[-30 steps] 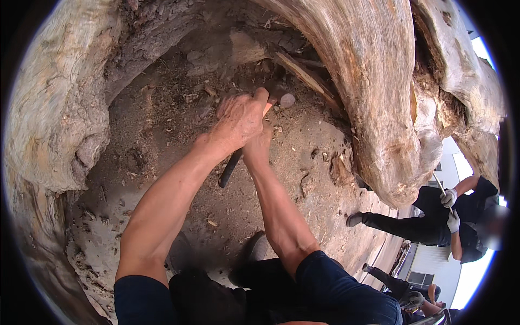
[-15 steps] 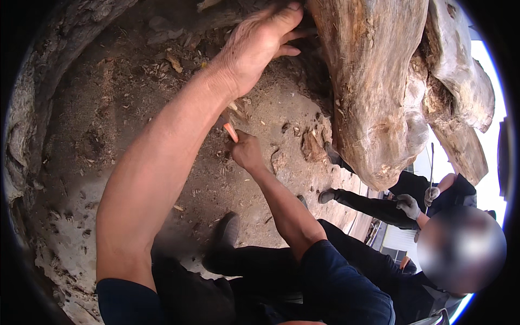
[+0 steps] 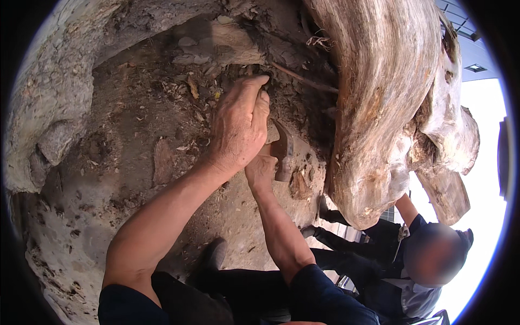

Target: The person carves a large piece of wood using a chisel and hammer, then switches to an angle grinder to smooth and shape the surface. Wood chips accumulate on the floor as the person works on different sections of the log.

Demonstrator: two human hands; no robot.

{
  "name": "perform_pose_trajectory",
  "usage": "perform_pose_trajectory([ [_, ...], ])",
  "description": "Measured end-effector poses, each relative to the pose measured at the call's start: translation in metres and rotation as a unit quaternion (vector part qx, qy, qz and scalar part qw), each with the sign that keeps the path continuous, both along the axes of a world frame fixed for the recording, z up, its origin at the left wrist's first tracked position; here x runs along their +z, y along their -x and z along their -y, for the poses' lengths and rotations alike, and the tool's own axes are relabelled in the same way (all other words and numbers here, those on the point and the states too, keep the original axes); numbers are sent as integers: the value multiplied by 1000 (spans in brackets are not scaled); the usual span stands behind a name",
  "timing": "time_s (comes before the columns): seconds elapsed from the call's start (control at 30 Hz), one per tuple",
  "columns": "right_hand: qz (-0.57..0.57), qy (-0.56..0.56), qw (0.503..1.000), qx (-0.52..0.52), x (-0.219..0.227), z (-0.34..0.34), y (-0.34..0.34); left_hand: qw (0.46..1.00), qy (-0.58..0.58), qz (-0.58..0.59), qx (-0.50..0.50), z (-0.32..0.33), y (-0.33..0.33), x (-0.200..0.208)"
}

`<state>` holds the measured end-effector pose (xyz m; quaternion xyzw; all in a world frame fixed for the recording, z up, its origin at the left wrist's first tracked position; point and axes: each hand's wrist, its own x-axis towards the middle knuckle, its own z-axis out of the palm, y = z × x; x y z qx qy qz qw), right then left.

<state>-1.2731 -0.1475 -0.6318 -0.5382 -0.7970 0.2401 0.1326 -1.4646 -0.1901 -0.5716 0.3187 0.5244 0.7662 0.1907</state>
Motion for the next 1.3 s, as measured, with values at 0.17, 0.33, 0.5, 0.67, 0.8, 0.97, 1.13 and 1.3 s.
perform_pose_trajectory([
  [0.17,-275,58,959,-28,44,9,76,970,107,-215,-49,24,5,-63],
  [0.33,-253,-21,967,34,67,-19,103,954,147,-255,-52,5,8,-76],
  [0.5,-412,63,909,7,78,-46,141,947,180,-263,-32,-31,38,-76],
  [0.67,-502,74,860,52,83,-74,169,970,96,-223,30,-60,71,-63],
  [0.8,-492,83,866,43,82,-85,185,964,74,-252,50,-71,87,-69],
  [0.97,-421,176,890,10,84,-100,186,970,130,-203,-14,-58,70,-85],
  [1.13,-369,210,905,-28,95,-94,170,964,156,-215,-23,-42,46,-78],
  [1.3,-393,228,890,-28,102,-91,168,968,133,-191,-96,-31,55,-64],
])
